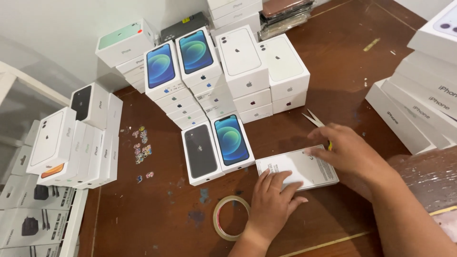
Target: Sealing iPhone boxes by carefully applying tape to the edges and cutting it with scissors.
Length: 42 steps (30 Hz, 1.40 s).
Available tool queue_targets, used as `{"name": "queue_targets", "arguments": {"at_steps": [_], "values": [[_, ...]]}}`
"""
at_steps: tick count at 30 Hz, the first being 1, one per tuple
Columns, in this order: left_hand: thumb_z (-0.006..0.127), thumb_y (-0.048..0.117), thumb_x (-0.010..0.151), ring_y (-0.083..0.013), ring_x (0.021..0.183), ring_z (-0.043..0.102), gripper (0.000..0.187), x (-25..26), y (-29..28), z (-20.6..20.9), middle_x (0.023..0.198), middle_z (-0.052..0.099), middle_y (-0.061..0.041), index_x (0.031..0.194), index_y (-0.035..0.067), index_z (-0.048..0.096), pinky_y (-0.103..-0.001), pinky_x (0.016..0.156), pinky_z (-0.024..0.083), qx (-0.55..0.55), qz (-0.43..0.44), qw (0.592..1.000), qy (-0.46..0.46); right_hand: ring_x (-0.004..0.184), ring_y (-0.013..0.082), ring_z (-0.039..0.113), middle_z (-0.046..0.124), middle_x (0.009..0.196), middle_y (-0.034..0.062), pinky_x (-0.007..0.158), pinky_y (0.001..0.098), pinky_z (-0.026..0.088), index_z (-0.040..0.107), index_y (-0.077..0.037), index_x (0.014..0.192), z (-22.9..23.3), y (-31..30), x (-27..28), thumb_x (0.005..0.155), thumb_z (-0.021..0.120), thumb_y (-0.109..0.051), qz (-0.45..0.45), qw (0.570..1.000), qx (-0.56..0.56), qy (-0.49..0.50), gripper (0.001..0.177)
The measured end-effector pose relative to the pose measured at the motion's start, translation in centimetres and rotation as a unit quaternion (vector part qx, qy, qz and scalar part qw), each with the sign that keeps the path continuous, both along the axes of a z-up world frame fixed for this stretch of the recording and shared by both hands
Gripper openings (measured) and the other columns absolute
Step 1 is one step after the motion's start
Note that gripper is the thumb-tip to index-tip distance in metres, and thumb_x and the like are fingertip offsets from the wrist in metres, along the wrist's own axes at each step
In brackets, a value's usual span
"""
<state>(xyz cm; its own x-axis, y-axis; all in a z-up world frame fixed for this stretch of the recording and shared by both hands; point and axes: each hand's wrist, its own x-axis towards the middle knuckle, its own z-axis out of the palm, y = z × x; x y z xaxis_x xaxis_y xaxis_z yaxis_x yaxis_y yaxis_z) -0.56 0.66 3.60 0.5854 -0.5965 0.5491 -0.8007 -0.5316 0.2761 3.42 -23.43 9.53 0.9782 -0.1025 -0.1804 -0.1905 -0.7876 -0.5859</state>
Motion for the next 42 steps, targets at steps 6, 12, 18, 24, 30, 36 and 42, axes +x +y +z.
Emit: {"name": "queue_targets", "arguments": {"at_steps": [6,12,18,24,30,36,42], "values": [[0.087,0.062,0.066,-0.0434,0.155,0.022,0.131,1.7,0.5,1.1,0.167,0.025,-0.024,0.162,0.003,0.021,-0.056,0.126,0.017,0.132,0.024,0.99,0.045,0.162,0.0168,0.004,0.019,0.169,-0.0119,0.129,0.0382,0.015,0.014,-0.048,0.161,-2.1,-1.3,-0.2,0.065,0.108,-0.029,0.204,0.953,-0.129,0.182,0.135],[0.088,0.058,0.068,-0.0433,0.138,0.043,0.123,3.5,-0.2,0.4,0.147,0.045,-0.027,0.159,0.003,0.028,-0.059,0.119,0.028,0.071,0.016,0.994,0.078,0.143,0.0164,0.039,0.05,0.158,-0.0078,0.118,0.0361,0.024,0.037,-0.031,0.157,1.0,-1.3,-1.8,0.059,0.088,-0.013,0.247,0.965,0.083,-0.043,0.112],[0.072,0.029,0.082,-0.0126,0.077,0.055,0.025,0.7,0.7,5.4,0.085,0.062,0.003,0.101,0.015,0.065,-0.029,0.072,0.046,-0.19,0.019,0.842,0.505,0.132,0.025,0.055,0.047,0.158,0.0146,0.086,0.0324,0.046,0.031,-0.008,0.157,1.5,-0.1,-1.8,0.066,0.082,-0.066,0.211,0.839,0.466,-0.185,0.119],[0.068,0.037,0.087,-0.014,0.098,0.069,0.042,0.0,3.0,0.9,0.106,0.073,0.0,0.12,0.011,0.073,-0.031,0.085,0.056,-0.293,-0.042,0.734,0.612,0.098,0.0232,0.072,0.074,0.111,0.0154,0.085,0.0364,0.06,0.046,-0.008,0.153,-0.2,5.2,-2.2,0.069,0.088,-0.031,0.085,0.773,0.629,-0.018,0.096],[0.067,0.028,0.09,-0.0209,0.11,0.069,0.048,1.2,4.1,0.2,0.121,0.071,-0.008,0.134,0.01,0.064,-0.035,0.094,0.057,-0.402,-0.078,0.638,0.652,0.079,0.0239,0.07,0.071,0.097,0.013,0.065,0.0381,0.06,0.06,-0.008,0.121,-3.5,6.3,-1.5,0.088,0.072,-0.007,-0.064,0.756,0.649,-0.051,0.035],[0.074,0.018,0.085,-0.0114,0.121,0.061,0.067,0.8,3.9,0.9,0.136,0.064,-0.001,0.147,0.011,0.049,-0.028,0.105,0.051,-0.333,-0.053,0.709,0.62,0.08,0.024,0.066,0.07,0.107,0.0146,0.068,0.0376,0.056,0.056,-0.013,0.141,-0.6,5.7,-0.7,0.09,0.065,-0.017,-0.143,0.793,0.589,-0.066,0.051],[0.077,0.028,0.085,-0.0131,0.113,0.066,0.071,0.8,2.4,1.3,0.13,0.07,-0.005,0.148,0.01,0.051,-0.028,0.099,0.054,-0.399,-0.009,0.8,0.448,0.12,0.0354,0.057,0.057,0.141,0.0222,0.095,0.0532,0.048,0.034,-0.017,0.156,-0.5,8.8,-1.7,0.084,0.05,-0.029,-0.115,0.74,0.662,0.001,0.074]]}}
